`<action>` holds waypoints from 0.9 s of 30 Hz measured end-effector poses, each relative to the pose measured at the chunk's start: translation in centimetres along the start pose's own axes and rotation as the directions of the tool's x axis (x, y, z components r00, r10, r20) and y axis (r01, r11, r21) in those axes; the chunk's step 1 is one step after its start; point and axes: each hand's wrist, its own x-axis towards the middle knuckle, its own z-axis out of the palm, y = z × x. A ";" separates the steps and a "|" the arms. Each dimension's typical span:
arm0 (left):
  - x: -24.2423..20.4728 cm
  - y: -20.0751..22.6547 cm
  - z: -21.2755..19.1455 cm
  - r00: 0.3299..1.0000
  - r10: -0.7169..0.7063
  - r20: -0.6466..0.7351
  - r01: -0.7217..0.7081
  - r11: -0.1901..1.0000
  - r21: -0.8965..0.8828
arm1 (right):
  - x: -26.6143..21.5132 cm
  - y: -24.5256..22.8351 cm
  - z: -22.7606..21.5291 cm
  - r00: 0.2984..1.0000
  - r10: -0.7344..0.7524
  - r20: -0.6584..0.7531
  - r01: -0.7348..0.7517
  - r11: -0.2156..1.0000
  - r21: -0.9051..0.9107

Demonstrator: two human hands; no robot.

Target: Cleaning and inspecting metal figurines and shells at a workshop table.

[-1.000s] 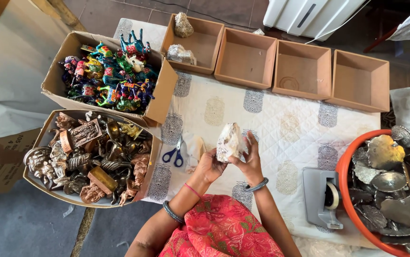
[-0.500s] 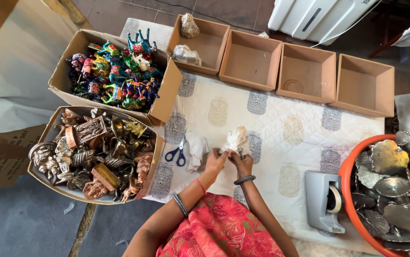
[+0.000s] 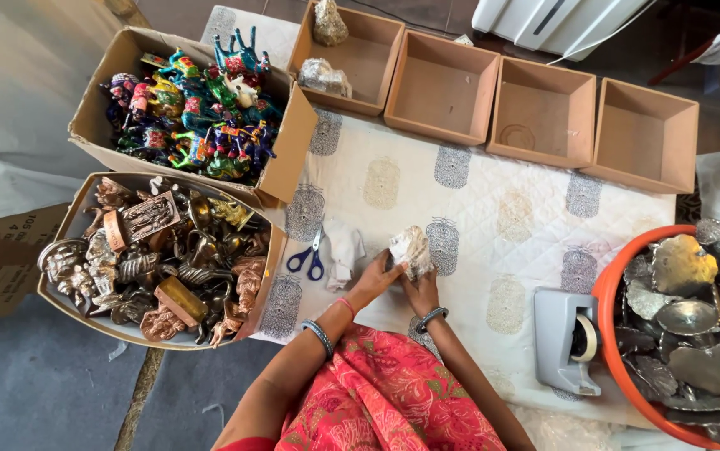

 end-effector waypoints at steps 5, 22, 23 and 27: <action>1.7 -5.7 1.8 0.990 0.133 -0.045 -0.118 0.962 0.246 | 0.2 -3.3 -3.8 0.884 0.416 0.214 -0.466 0.745 0.477; 1.8 -7.4 2.7 0.993 0.085 -0.085 -0.056 0.953 0.296 | -0.7 -9.9 -5.9 0.978 -0.068 -0.197 0.046 0.992 -0.114; 1.9 -8.3 2.6 0.994 0.107 -0.038 -0.090 0.945 0.313 | -0.6 -10.5 -6.3 0.991 -0.062 -0.120 0.039 0.983 -0.180; 1.8 -7.0 2.6 1.000 -0.023 0.019 0.014 0.921 0.389 | 0.1 -12.4 -7.6 0.996 0.048 0.075 -0.022 0.949 -0.315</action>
